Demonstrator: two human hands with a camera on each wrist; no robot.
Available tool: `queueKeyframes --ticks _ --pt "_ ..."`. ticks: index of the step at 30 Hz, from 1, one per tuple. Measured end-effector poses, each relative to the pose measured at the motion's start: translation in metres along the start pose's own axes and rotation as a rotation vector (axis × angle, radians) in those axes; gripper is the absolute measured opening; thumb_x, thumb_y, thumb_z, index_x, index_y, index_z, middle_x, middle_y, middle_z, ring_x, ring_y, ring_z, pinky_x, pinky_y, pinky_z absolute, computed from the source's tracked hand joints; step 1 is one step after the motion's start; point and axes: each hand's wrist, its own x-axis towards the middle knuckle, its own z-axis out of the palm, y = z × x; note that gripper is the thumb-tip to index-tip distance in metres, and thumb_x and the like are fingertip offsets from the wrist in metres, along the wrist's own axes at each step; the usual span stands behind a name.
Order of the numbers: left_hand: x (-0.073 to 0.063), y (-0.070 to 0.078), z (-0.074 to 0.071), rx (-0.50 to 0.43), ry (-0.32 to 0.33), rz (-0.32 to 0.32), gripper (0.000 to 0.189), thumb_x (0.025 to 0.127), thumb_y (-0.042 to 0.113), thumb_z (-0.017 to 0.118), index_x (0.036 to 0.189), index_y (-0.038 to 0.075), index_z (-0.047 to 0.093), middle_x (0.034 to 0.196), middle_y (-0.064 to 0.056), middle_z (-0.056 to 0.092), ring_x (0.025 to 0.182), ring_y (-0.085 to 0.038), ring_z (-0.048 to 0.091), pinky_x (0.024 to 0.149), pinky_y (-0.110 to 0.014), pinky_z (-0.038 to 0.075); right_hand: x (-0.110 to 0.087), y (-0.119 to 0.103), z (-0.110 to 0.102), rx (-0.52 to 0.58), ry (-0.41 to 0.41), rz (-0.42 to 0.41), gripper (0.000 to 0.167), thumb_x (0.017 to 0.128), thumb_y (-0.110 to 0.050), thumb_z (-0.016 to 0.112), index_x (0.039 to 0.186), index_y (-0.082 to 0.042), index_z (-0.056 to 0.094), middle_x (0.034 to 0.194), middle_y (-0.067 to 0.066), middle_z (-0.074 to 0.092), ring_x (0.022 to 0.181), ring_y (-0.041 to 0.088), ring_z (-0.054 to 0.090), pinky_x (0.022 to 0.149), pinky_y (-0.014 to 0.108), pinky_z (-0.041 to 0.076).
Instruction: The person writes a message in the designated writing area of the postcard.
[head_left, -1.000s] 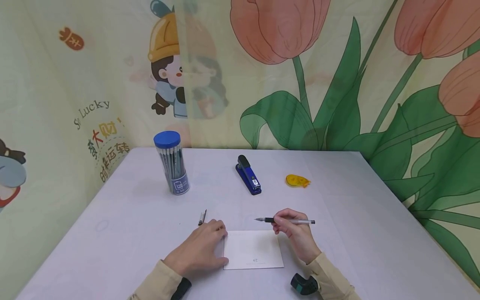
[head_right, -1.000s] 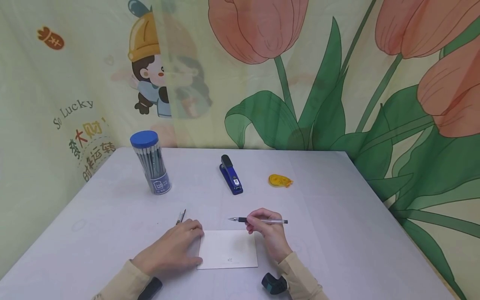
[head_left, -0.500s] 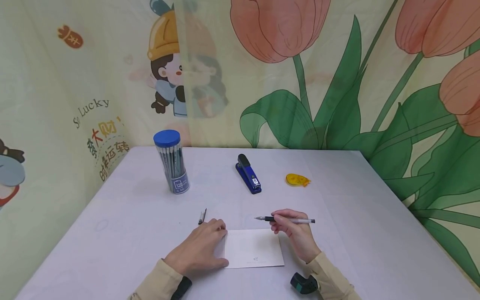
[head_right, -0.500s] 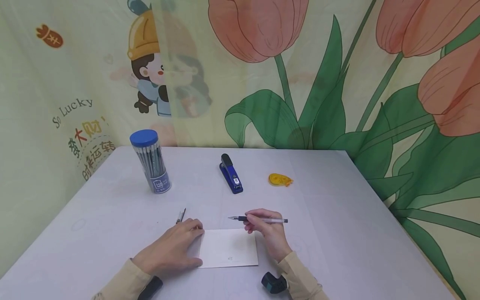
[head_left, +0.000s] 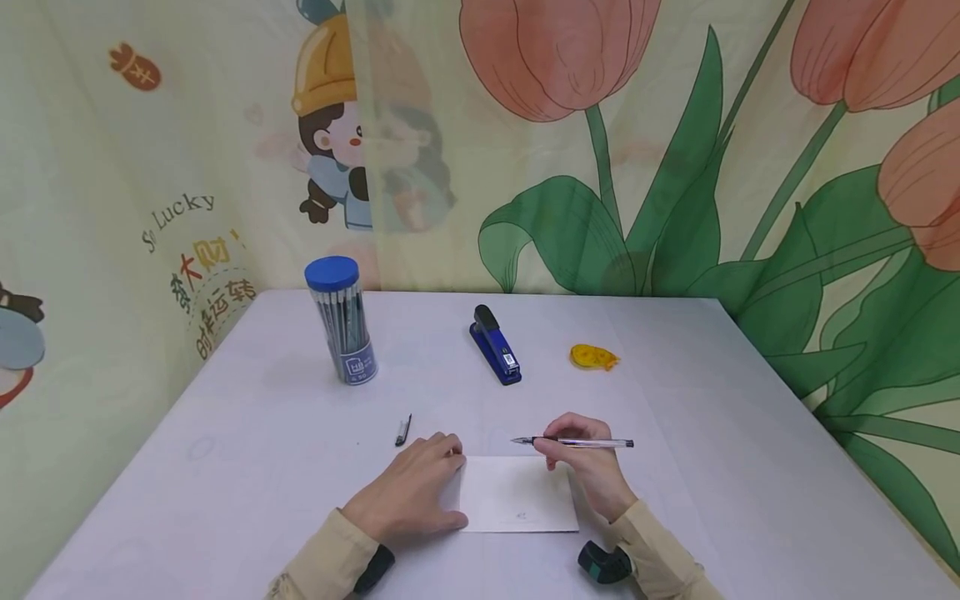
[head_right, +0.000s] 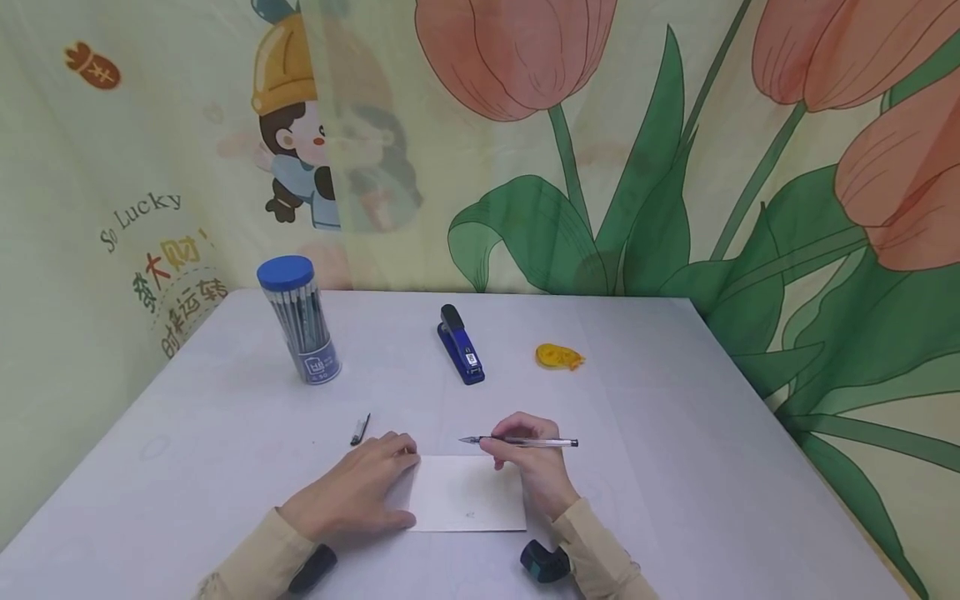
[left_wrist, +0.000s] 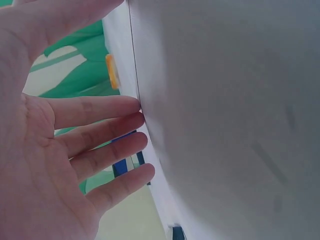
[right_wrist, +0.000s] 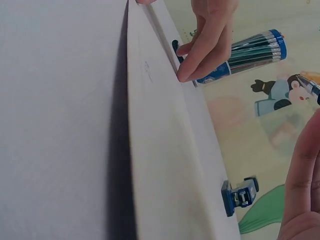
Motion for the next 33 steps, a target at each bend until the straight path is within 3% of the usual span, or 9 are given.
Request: queueKeyframes --ticks 6,13,19,26,33 --pt "0.005 0.001 0.002 0.018 -0.001 0.017 0.053 0.068 0.043 0.081 0.103 0.004 0.069 0.106 -0.003 0.058 0.094 -0.017 0.052 0.095 -0.042 0.046 0.002 -0.004 0.006 -0.051 0.032 0.048 0.009 0.086 0.001 0.065 0.084 0.002 0.057 0.07 0.003 0.063 0.054 0.012 0.053 0.054 0.023 0.05" --pt "0.008 0.001 0.003 0.015 -0.002 0.027 0.055 0.068 0.044 0.081 0.103 0.004 0.069 0.105 -0.003 0.058 0.092 -0.015 0.051 0.088 -0.035 0.047 0.004 -0.001 0.009 -0.132 -0.034 0.048 0.018 0.084 -0.003 0.069 0.091 0.011 0.061 0.073 0.006 0.067 0.059 0.012 0.06 0.059 0.025 0.054" --pt "0.009 0.001 0.004 -0.006 -0.009 0.014 0.055 0.068 0.044 0.082 0.103 0.004 0.068 0.105 -0.003 0.058 0.093 -0.016 0.051 0.092 -0.039 0.047 0.008 0.0 0.014 -0.165 -0.115 0.032 0.022 0.085 -0.007 0.07 0.094 0.012 0.062 0.079 0.015 0.069 0.063 0.013 0.063 0.06 0.026 0.055" --pt "0.009 0.0 0.003 -0.045 -0.026 -0.011 0.059 0.068 0.046 0.083 0.108 0.005 0.068 0.106 -0.002 0.058 0.094 -0.016 0.052 0.09 -0.038 0.048 0.014 0.0 0.023 -0.19 -0.13 0.045 0.015 0.081 -0.001 0.072 0.086 0.009 0.062 0.076 0.008 0.067 0.057 0.013 0.059 0.056 0.024 0.053" --pt "0.008 0.0 0.004 -0.042 0.0 0.007 0.057 0.067 0.045 0.083 0.105 0.004 0.068 0.105 -0.002 0.058 0.093 -0.016 0.052 0.087 -0.035 0.047 0.018 0.003 0.032 -0.193 -0.124 0.049 0.016 0.079 0.005 0.068 0.078 0.012 0.054 0.067 0.003 0.062 0.05 0.01 0.047 0.046 0.018 0.041"
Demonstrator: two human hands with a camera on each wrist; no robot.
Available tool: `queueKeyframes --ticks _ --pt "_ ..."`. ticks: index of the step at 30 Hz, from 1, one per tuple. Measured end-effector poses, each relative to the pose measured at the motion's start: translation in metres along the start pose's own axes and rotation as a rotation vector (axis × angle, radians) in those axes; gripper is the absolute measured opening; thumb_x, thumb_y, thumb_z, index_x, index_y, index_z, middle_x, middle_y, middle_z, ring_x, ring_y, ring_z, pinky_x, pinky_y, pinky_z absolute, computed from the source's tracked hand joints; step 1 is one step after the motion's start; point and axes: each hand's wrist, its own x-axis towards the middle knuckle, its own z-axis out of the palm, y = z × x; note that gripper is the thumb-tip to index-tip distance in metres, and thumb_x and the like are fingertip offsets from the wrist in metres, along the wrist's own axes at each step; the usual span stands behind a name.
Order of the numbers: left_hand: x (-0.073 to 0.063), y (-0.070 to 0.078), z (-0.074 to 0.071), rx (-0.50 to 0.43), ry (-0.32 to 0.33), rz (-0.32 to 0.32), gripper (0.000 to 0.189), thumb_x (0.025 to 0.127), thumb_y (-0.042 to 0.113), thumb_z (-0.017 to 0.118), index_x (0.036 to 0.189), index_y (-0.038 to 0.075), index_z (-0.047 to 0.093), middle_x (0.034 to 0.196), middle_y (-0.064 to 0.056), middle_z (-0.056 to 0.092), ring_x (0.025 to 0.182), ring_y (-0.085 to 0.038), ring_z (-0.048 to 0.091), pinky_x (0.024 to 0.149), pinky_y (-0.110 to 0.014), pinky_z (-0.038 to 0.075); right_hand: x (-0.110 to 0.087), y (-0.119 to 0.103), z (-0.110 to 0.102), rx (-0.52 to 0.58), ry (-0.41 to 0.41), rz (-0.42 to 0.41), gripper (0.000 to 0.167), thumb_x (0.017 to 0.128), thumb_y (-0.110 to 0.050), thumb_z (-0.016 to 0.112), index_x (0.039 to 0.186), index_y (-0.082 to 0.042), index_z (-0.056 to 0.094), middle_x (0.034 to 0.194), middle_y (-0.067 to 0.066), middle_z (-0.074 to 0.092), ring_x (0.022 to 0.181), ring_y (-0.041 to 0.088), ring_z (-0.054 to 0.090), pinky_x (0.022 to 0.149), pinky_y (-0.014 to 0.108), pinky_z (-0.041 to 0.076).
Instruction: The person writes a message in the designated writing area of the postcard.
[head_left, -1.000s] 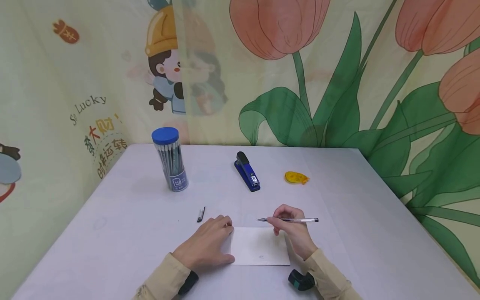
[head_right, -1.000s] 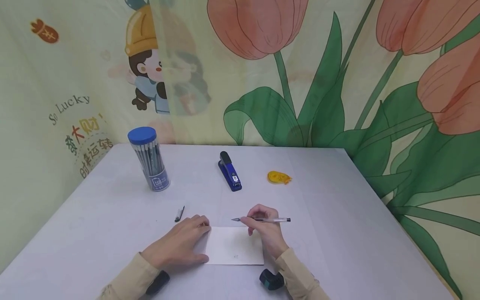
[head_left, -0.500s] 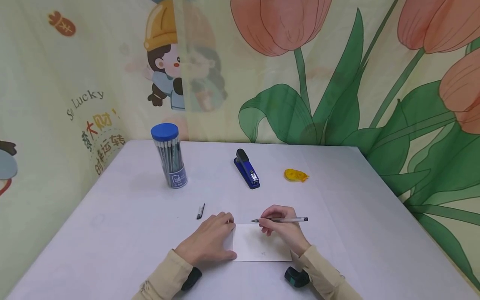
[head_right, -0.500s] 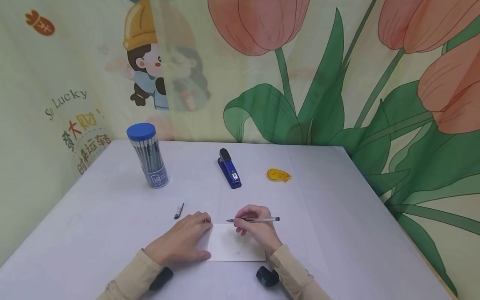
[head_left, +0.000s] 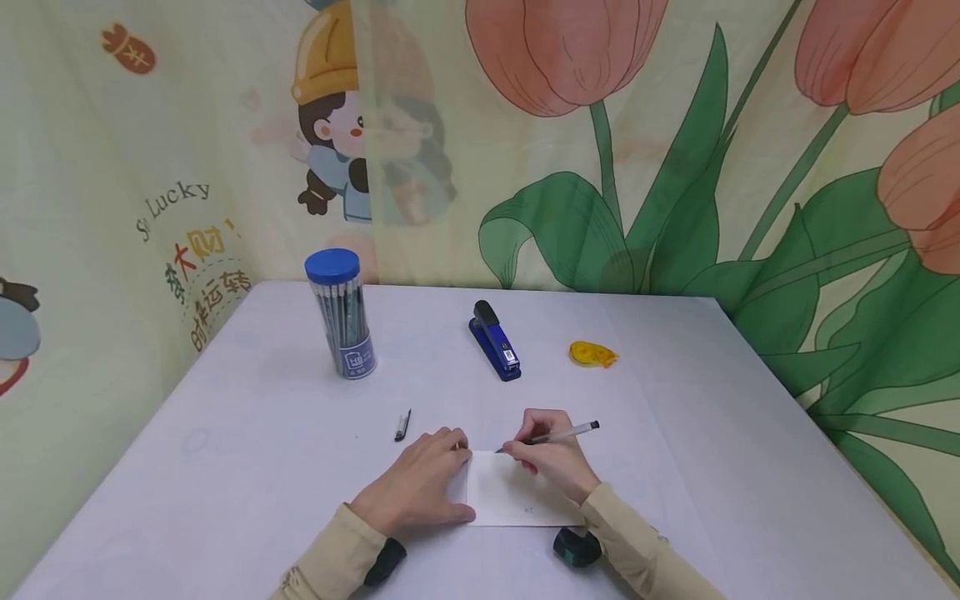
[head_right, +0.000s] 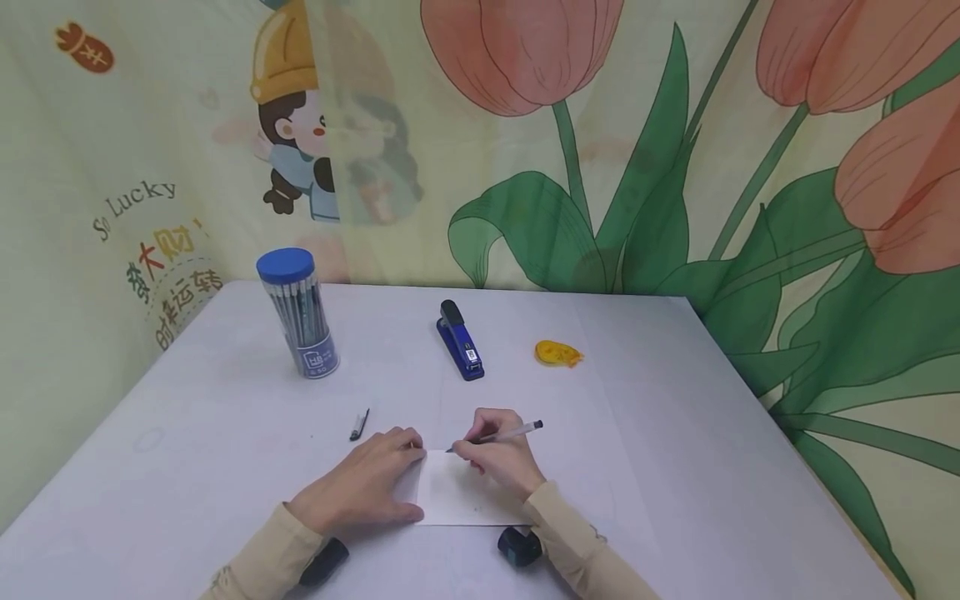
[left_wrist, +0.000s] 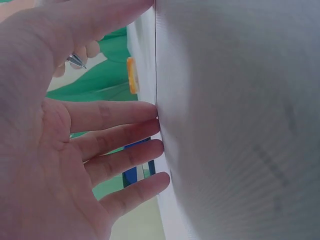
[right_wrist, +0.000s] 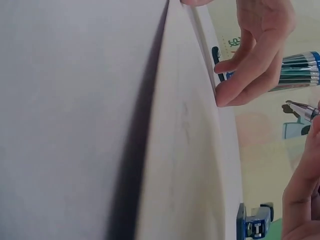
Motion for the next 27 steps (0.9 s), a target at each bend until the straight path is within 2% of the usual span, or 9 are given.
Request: queueKeyframes --ticks 11,27 --pt "-0.003 -0.003 0.005 0.022 0.023 0.011 0.055 0.065 0.046 0.084 0.099 0.005 0.069 0.102 -0.001 0.058 0.091 -0.015 0.052 0.083 -0.033 0.047 0.009 0.002 0.017 -0.059 -0.048 -0.037 0.014 0.076 0.006 0.065 0.07 0.009 0.052 0.063 0.0 0.058 0.055 0.01 0.049 0.049 0.019 0.041" --pt "-0.002 -0.002 0.003 0.018 0.038 0.029 0.056 0.067 0.046 0.083 0.101 0.004 0.069 0.104 -0.001 0.057 0.092 -0.015 0.052 0.084 -0.034 0.048 0.016 0.02 0.027 -0.037 -0.009 -0.164 0.018 0.073 0.01 0.064 0.065 0.002 0.049 0.062 -0.004 0.052 0.061 0.008 0.048 0.059 0.018 0.039"
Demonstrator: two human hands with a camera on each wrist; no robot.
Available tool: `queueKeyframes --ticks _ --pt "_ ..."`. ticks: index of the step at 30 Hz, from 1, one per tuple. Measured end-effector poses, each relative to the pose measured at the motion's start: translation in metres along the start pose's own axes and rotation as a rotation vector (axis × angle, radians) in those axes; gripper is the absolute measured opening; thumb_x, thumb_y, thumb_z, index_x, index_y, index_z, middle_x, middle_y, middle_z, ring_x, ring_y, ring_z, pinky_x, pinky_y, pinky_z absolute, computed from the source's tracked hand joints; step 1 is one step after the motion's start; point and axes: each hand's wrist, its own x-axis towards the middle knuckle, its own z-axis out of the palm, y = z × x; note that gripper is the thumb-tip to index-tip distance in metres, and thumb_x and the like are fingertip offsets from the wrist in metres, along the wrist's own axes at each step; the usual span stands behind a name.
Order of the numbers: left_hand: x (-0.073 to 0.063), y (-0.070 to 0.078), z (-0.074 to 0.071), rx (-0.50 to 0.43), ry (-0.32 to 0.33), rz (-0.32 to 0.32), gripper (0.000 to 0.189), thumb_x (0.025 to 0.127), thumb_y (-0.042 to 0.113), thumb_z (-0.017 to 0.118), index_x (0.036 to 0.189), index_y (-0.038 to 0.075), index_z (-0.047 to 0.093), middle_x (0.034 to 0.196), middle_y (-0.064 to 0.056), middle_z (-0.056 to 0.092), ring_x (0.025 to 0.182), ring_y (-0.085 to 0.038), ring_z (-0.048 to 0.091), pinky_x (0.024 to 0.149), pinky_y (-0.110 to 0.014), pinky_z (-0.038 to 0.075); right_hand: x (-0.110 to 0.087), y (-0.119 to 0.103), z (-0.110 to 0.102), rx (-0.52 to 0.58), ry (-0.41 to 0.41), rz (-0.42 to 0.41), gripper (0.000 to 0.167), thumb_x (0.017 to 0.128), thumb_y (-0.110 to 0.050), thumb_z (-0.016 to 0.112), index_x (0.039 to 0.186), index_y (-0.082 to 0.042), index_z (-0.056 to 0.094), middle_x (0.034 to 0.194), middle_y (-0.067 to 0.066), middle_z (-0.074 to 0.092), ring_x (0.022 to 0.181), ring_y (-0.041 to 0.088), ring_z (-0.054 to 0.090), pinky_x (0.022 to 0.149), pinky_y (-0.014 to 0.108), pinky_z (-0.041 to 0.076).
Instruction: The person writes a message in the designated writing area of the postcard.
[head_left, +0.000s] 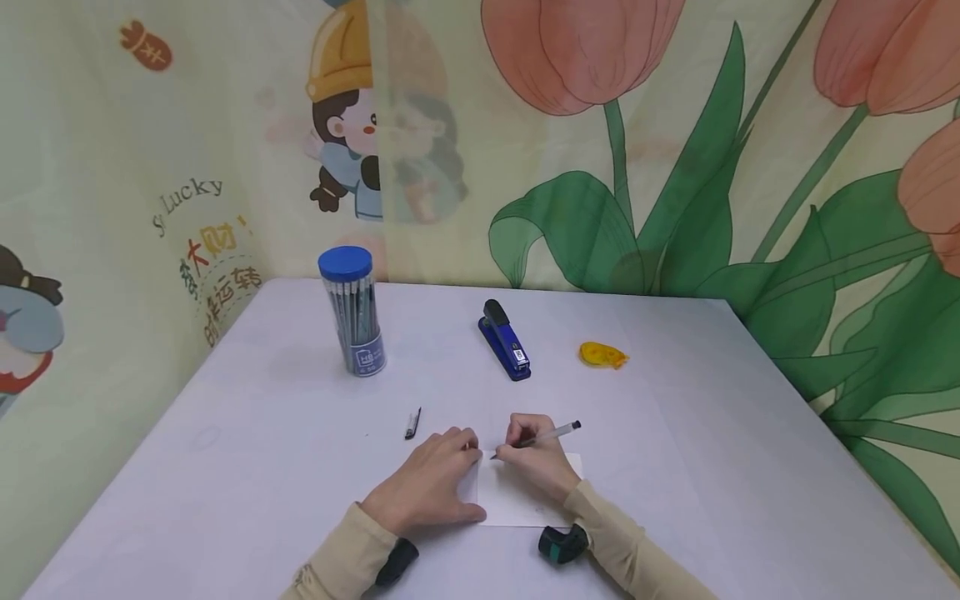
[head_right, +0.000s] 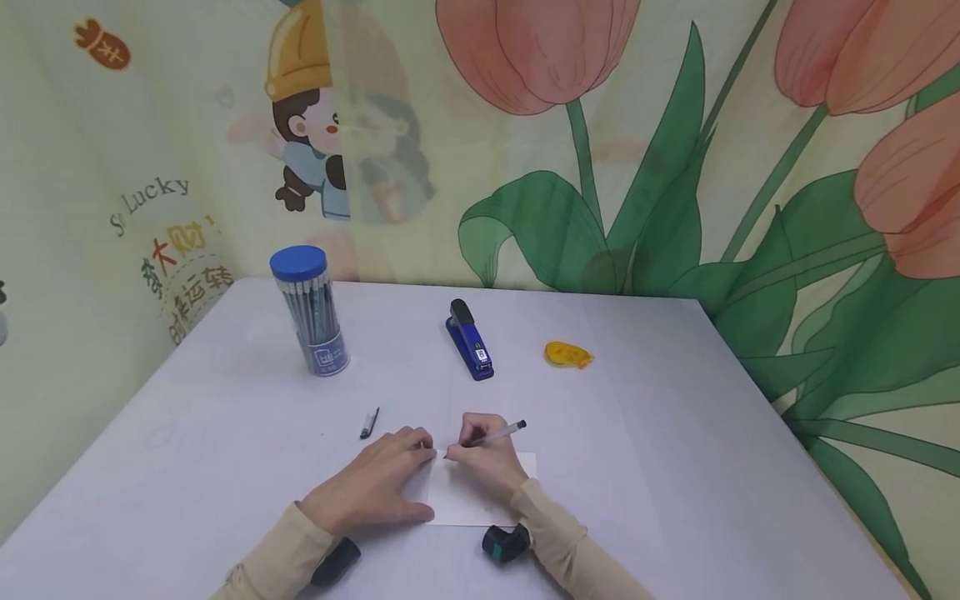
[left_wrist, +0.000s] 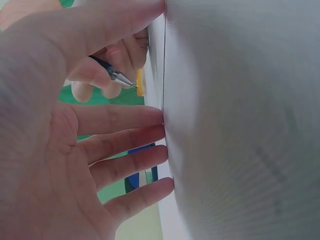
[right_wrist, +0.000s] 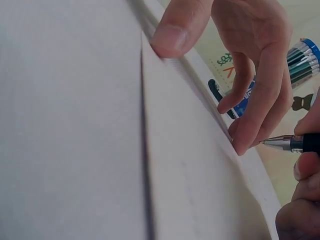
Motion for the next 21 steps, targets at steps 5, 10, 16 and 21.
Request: queueKeyframes --ticks 5,10,16,21 --pt "0.001 -0.0001 -0.0012 0.009 0.001 -0.001 0.055 0.066 0.045 0.083 0.101 0.005 0.069 0.103 -0.001 0.057 0.092 -0.015 0.052 0.083 -0.034 0.047 0.0007 0.0025 -0.0006 -0.004 -0.019 -0.014 0.018 0.073 0.011 0.064 0.066 0.003 0.049 0.064 -0.003 0.053 0.063 0.008 0.048 0.06 0.018 0.039" --pt "0.0012 -0.0003 -0.0014 0.001 -0.003 0.004 0.056 0.066 0.045 0.084 0.101 0.004 0.07 0.103 -0.001 0.057 0.092 -0.015 0.052 0.082 -0.033 0.047 0.0007 0.0052 -0.0006 -0.007 -0.032 -0.047 0.019 0.071 0.012 0.064 0.066 0.002 0.048 0.063 -0.004 0.052 0.062 0.006 0.048 0.059 0.017 0.039" --pt "0.0014 -0.0009 0.0004 -0.007 -0.005 -0.009 0.058 0.065 0.047 0.084 0.102 0.004 0.069 0.104 -0.001 0.057 0.093 -0.015 0.053 0.085 -0.036 0.048 0.0006 0.0053 0.0006 0.002 -0.034 -0.052 0.022 0.072 0.012 0.064 0.064 0.001 0.047 0.063 -0.005 0.052 0.061 0.006 0.048 0.059 0.017 0.039" --pt "0.0017 -0.0012 0.0018 -0.018 -0.015 -0.028 0.06 0.066 0.047 0.083 0.105 0.004 0.069 0.105 -0.001 0.058 0.095 -0.015 0.053 0.087 -0.037 0.048 0.0006 0.0053 0.0021 -0.022 -0.032 -0.06 0.022 0.07 0.013 0.065 0.063 0.001 0.048 0.062 -0.004 0.051 0.059 0.005 0.047 0.057 0.017 0.037"
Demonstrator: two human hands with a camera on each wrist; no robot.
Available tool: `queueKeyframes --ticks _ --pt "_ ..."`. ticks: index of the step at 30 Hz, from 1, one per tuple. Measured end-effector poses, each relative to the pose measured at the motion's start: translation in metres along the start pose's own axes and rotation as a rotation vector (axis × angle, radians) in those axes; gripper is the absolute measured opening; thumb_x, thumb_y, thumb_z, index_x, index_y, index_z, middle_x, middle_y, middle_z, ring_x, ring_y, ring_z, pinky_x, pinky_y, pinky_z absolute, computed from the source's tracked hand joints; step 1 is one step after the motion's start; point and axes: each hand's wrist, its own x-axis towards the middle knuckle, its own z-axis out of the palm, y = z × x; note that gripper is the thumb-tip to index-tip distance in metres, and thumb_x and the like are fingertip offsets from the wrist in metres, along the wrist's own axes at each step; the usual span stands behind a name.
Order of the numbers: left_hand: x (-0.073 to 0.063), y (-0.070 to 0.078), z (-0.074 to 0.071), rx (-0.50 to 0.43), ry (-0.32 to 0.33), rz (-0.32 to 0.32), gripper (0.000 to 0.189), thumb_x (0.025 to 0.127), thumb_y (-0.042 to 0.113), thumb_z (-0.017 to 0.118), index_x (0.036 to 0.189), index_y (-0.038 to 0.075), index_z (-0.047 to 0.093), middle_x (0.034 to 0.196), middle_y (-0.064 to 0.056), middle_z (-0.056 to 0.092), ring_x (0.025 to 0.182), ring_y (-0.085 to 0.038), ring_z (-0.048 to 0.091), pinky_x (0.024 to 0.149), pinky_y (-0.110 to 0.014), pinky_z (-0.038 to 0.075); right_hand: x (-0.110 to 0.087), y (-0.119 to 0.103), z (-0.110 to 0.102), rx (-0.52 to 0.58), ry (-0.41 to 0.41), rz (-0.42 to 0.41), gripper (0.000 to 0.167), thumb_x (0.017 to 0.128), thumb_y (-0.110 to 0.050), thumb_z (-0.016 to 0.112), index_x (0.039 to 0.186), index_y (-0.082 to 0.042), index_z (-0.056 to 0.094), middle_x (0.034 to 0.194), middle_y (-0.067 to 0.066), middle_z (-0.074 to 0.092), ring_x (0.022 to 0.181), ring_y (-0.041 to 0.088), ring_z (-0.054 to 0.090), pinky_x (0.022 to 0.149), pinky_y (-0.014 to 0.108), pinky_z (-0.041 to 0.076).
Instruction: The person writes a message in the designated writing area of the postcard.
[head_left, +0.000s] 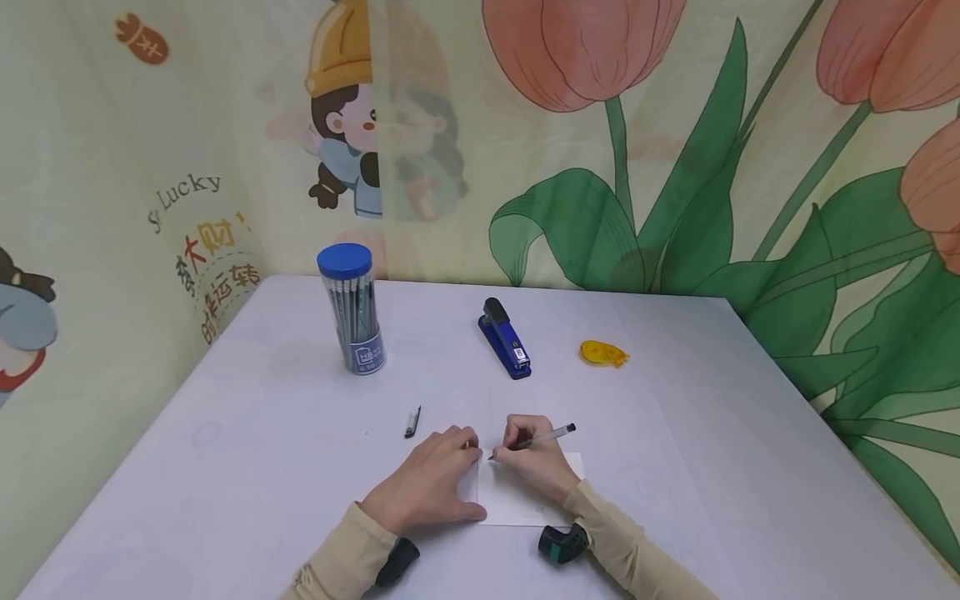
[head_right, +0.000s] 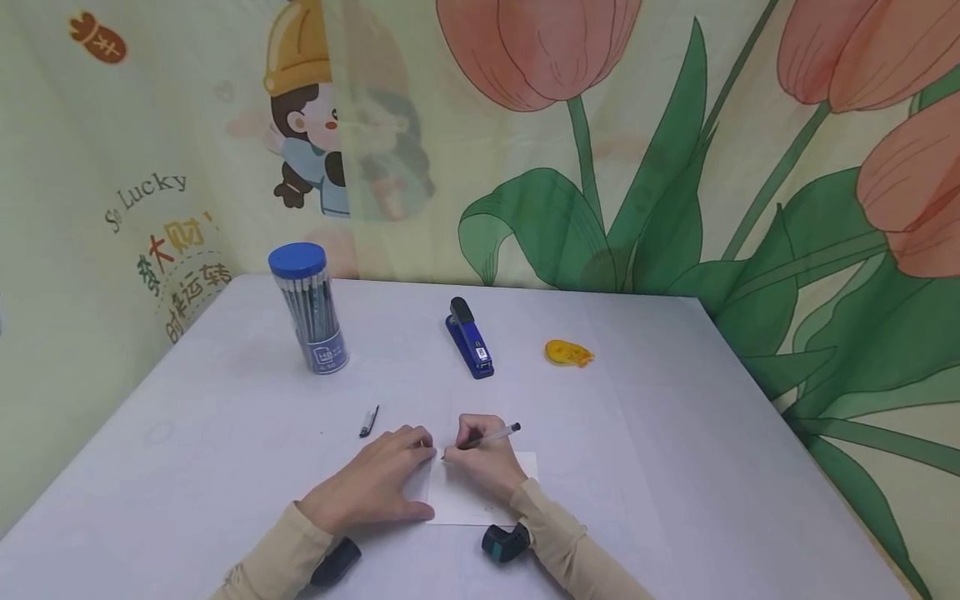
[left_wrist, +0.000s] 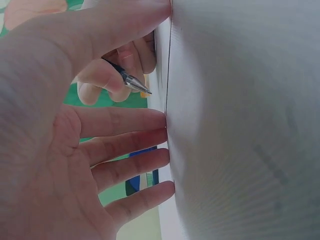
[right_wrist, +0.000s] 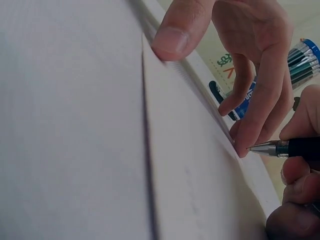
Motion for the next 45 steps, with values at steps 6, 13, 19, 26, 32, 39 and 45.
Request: queueKeyframes --ticks 6,13,19,26,32,39,45 --pt "0.0 0.001 0.001 0.001 0.019 0.017 0.057 0.065 0.046 0.084 0.103 0.005 0.069 0.103 0.0 0.057 0.093 -0.015 0.053 0.085 -0.036 0.048 -0.003 -0.003 0.0 -0.062 -0.021 0.015 0.02 0.071 0.011 0.065 0.064 0.0 0.05 0.062 0.0 0.051 0.062 0.007 0.048 0.06 0.018 0.038" --pt "-0.001 0.0 0.002 0.015 0.032 0.017 0.057 0.065 0.046 0.084 0.102 0.006 0.069 0.103 0.001 0.057 0.091 -0.014 0.052 0.083 -0.033 0.047 -0.002 -0.006 0.002 -0.115 -0.017 -0.004 0.02 0.072 0.01 0.066 0.064 0.0 0.051 0.063 0.001 0.054 0.062 0.006 0.048 0.06 0.017 0.039" --pt "-0.001 0.0 0.002 0.01 0.03 0.014 0.059 0.065 0.047 0.083 0.104 0.005 0.069 0.105 0.001 0.057 0.092 -0.014 0.052 0.085 -0.035 0.048 -0.002 -0.002 0.003 -0.124 -0.017 -0.012 0.022 0.07 0.01 0.067 0.063 -0.003 0.051 0.062 -0.001 0.053 0.061 0.006 0.049 0.059 0.017 0.039" --pt "-0.001 0.0 0.002 0.006 0.03 0.01 0.059 0.065 0.047 0.083 0.104 0.005 0.069 0.104 0.0 0.058 0.093 -0.015 0.053 0.086 -0.036 0.048 -0.002 -0.001 0.003 -0.141 -0.003 -0.021 0.022 0.069 0.012 0.066 0.063 -0.004 0.052 0.061 0.0 0.053 0.06 0.006 0.048 0.058 0.017 0.037" --pt "0.0 0.001 0.001 0.008 0.019 0.011 0.058 0.066 0.047 0.083 0.104 0.005 0.069 0.104 0.001 0.057 0.093 -0.014 0.052 0.085 -0.033 0.047 -0.002 -0.001 0.001 -0.129 -0.006 -0.017 0.021 0.071 0.01 0.066 0.063 -0.003 0.052 0.062 0.0 0.053 0.061 0.006 0.048 0.058 0.017 0.038" --pt "-0.001 0.001 0.002 0.011 0.023 0.012 0.058 0.066 0.047 0.083 0.104 0.005 0.069 0.105 0.0 0.057 0.094 -0.014 0.052 0.085 -0.033 0.047 -0.002 0.0 0.003 -0.135 -0.015 -0.001 0.021 0.071 0.012 0.067 0.064 -0.002 0.052 0.062 0.002 0.053 0.061 0.006 0.048 0.058 0.017 0.037" --pt "0.0 0.0 0.002 0.018 0.015 0.006 0.059 0.066 0.048 0.083 0.105 0.005 0.069 0.105 0.0 0.057 0.094 -0.015 0.052 0.086 -0.036 0.048 -0.003 -0.015 0.004 -0.14 -0.035 0.006 0.02 0.07 0.014 0.065 0.063 0.003 0.051 0.062 0.004 0.053 0.06 0.004 0.046 0.058 0.016 0.036"
